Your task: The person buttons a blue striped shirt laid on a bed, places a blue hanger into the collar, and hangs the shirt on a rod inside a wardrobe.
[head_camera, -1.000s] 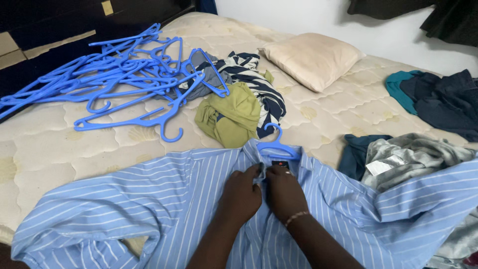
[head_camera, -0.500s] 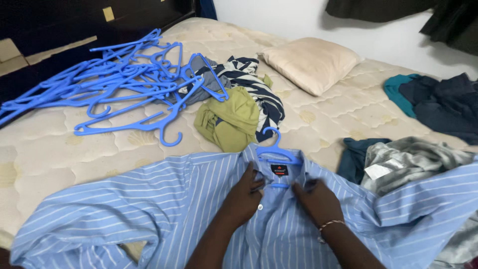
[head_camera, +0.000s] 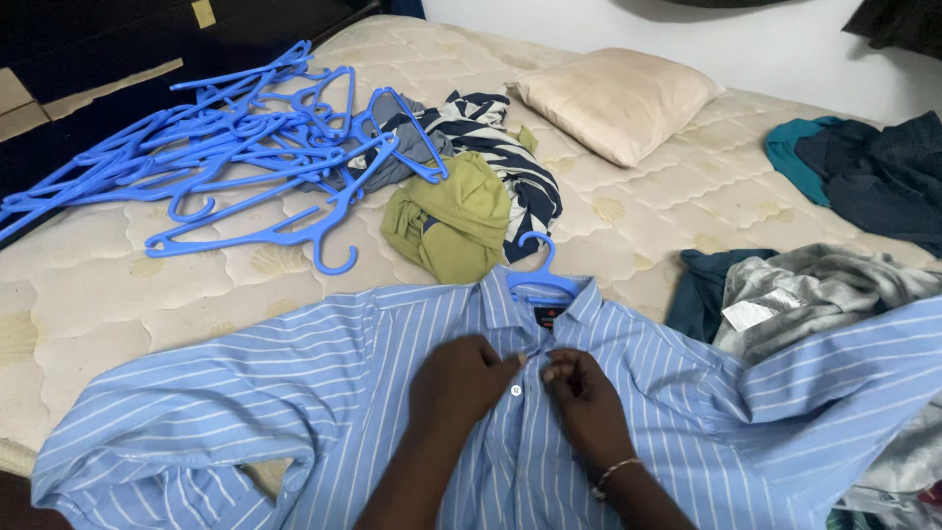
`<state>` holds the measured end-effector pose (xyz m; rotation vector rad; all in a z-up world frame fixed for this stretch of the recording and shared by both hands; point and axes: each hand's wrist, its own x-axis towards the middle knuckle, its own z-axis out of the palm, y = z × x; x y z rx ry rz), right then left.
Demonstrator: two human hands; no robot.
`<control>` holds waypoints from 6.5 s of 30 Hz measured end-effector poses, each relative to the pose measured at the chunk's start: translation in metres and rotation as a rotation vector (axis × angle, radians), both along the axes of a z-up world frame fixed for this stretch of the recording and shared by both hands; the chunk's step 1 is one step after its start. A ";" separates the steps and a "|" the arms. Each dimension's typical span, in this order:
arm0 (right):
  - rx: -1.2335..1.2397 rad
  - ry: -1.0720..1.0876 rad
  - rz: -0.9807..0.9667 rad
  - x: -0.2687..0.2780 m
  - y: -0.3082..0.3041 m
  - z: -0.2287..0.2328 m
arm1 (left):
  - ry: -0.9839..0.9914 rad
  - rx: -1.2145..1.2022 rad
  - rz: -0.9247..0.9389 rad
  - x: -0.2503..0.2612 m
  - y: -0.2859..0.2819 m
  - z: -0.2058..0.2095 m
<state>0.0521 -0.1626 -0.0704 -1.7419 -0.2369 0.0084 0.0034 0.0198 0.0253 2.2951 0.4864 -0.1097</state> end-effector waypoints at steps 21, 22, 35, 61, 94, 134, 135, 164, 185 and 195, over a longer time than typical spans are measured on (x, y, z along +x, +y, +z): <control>-0.575 0.145 -0.295 -0.041 0.009 0.024 | -0.099 -0.587 -0.027 0.003 -0.008 -0.033; -0.493 0.180 -0.291 -0.042 0.005 0.019 | -0.097 -0.447 -0.059 0.000 -0.012 -0.031; 0.145 0.450 -0.017 -0.030 -0.007 -0.025 | -0.318 0.337 -0.121 -0.007 -0.035 -0.060; 0.197 0.639 0.097 -0.030 -0.014 -0.007 | -0.228 0.357 -0.268 -0.004 -0.043 -0.066; 0.388 0.586 0.070 -0.029 -0.022 -0.029 | -0.204 0.152 -0.202 -0.007 -0.044 -0.058; 0.379 0.447 0.031 -0.034 -0.024 -0.046 | -0.241 -0.026 -0.208 -0.004 -0.036 -0.067; 0.373 0.434 0.007 -0.035 -0.022 -0.046 | -0.258 -0.014 -0.218 -0.004 -0.037 -0.066; -0.451 -0.389 -0.370 -0.082 0.015 -0.016 | -0.118 0.008 -0.204 -0.001 -0.044 -0.059; -0.392 -0.202 -0.394 -0.083 0.019 -0.008 | -0.087 0.081 -0.184 0.017 -0.052 -0.108; -0.345 -0.149 -0.399 -0.084 0.018 -0.013 | -0.179 0.073 -0.282 0.016 -0.041 -0.097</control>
